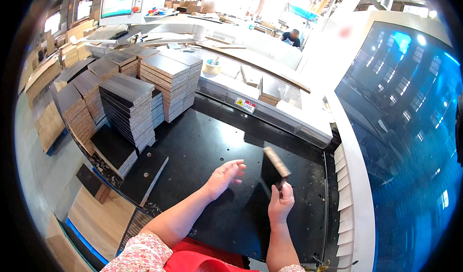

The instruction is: The person picks up a dark-colored board from a machine table, turns it over to check both sides by hand, and then places it onto a stack on a pallet.

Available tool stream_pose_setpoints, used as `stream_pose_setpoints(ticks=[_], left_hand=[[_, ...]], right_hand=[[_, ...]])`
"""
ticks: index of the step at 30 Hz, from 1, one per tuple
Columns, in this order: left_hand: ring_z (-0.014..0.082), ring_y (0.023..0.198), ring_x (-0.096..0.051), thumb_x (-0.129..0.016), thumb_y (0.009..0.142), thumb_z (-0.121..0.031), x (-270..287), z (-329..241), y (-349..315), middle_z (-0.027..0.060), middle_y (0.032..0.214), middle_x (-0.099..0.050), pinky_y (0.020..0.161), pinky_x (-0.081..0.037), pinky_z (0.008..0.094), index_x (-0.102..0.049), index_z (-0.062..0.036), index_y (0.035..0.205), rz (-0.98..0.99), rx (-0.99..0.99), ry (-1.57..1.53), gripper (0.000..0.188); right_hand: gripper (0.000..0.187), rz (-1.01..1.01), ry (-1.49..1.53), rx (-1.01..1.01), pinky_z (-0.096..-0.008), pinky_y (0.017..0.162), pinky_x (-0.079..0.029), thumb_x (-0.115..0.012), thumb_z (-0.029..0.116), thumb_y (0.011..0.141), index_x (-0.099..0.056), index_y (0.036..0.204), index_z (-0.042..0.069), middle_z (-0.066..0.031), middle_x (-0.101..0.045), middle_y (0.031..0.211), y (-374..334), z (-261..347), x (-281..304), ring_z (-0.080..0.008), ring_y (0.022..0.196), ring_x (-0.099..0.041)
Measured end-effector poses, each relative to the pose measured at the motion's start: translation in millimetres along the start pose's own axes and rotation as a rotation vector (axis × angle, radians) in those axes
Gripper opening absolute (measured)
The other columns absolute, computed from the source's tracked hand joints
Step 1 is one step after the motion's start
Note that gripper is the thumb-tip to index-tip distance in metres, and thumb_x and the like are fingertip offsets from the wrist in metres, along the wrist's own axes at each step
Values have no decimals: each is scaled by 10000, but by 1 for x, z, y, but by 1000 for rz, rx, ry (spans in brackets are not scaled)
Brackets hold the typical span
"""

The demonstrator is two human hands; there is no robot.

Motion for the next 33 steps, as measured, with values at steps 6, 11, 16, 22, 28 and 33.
stream_pose_setpoints(ticks=[6,11,16,22,28,33], left_hand=[[123,933,-645,-584,1015,-243,-20,-18,-9,74,1181,-651,812,-544,290,-480,-37,1432,96,130,293,476],[114,639,-618,-498,1036,-215,-10,-12,-10,66,878,-669,537,-494,255,-499,-42,1413,-119,198,-32,414],[111,547,-584,-505,1026,-199,10,-12,-12,72,797,-666,466,-474,245,-533,-26,1380,-168,216,-85,395],[129,557,-591,-443,1051,-286,-5,-14,-16,103,813,-673,503,-493,264,-551,-18,1373,-44,283,-45,432],[130,751,-642,-358,1083,-456,4,-7,-15,81,964,-677,687,-546,265,-529,-37,1408,63,203,-45,558],[126,755,-631,-411,1073,-431,-8,-14,-17,77,972,-672,713,-550,282,-532,-58,1419,30,106,153,523]], right_hand=[[179,107,1061,-752,-262,630,-520,-583,205,1026,-658,1039,43,-43,-692,947,-9,15,-14,-125,753,-640],[227,229,768,-732,-280,657,-543,-531,202,1049,-622,1078,-4,-60,-683,986,-19,-6,-18,-136,776,-653],[484,265,-486,89,-506,1089,-335,-804,82,726,-619,1167,8,-229,-327,1507,-13,20,-20,-415,1369,-352],[401,275,-286,261,-494,1048,-399,-738,15,686,-665,1081,8,-144,-632,1271,-18,13,-23,-351,1210,-561],[278,189,-127,236,-454,988,-481,-644,-60,765,-652,1042,-33,-196,-664,1211,-10,15,-21,-371,1114,-619],[303,213,-130,247,-482,1017,-455,-655,-48,732,-668,1033,-25,-191,-654,1234,-12,12,-22,-382,1156,-602]])
Point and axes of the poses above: each hand's wrist, its own y-axis towards the middle knuckle, its own x-axis out of the back of the hand, z = x × y, the point moved 1 cm from there along y, towards the middle knuckle
